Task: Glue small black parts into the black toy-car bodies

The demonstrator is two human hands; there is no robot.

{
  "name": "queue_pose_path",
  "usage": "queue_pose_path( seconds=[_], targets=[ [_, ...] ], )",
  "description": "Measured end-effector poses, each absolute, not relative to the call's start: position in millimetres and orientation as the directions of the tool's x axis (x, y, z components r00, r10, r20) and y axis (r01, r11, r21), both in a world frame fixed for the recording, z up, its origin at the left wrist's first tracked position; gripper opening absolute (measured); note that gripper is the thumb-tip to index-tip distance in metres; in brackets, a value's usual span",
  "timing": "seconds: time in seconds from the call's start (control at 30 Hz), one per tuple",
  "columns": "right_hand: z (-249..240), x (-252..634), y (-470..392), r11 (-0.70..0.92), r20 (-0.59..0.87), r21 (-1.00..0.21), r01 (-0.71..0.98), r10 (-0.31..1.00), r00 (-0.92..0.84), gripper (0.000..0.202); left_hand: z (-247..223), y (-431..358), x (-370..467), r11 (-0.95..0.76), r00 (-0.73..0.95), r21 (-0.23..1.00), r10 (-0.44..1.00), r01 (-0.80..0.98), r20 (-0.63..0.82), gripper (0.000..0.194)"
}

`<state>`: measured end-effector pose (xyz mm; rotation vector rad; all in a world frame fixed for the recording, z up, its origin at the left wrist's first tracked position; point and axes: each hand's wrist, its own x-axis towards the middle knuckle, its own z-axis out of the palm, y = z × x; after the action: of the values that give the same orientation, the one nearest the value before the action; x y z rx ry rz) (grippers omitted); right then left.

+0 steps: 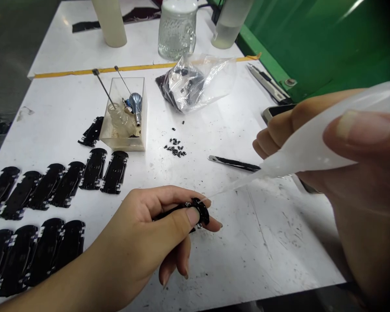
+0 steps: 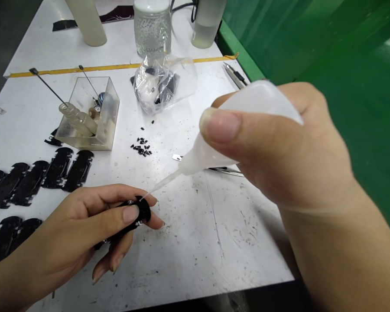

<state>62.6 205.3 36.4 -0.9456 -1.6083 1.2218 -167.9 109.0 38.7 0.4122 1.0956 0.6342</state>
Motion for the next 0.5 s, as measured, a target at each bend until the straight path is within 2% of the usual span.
queue_pose_path(
  seconds=[0.07,0.23,0.43,0.5],
  targets=[
    [37.9,60.1,203.5,0.208,0.173,-0.974,0.084,0.935,-0.310,0.058,38.9,108.7,-167.9,0.756,0.309,0.597,0.655,-0.268,-0.690,0.011],
    [36.3,60.0,206.3,0.281,0.234,-0.957,0.072,0.895,-0.379,0.048,36.8,107.6,-168.2,0.751,0.310,0.606,0.660,-0.263,-0.684,0.012],
    [40.2,56.8,202.1,0.258,0.201,-0.957,0.135,0.920,-0.336,0.061,35.3,107.9,-168.3,0.749,0.318,0.607,0.662,-0.265,-0.679,0.012],
    [43.1,54.9,198.8,0.245,0.180,-0.956,0.161,0.924,-0.338,0.059,35.3,107.6,-168.8,0.751,0.320,0.604,0.660,-0.268,-0.680,0.012]
  ],
)
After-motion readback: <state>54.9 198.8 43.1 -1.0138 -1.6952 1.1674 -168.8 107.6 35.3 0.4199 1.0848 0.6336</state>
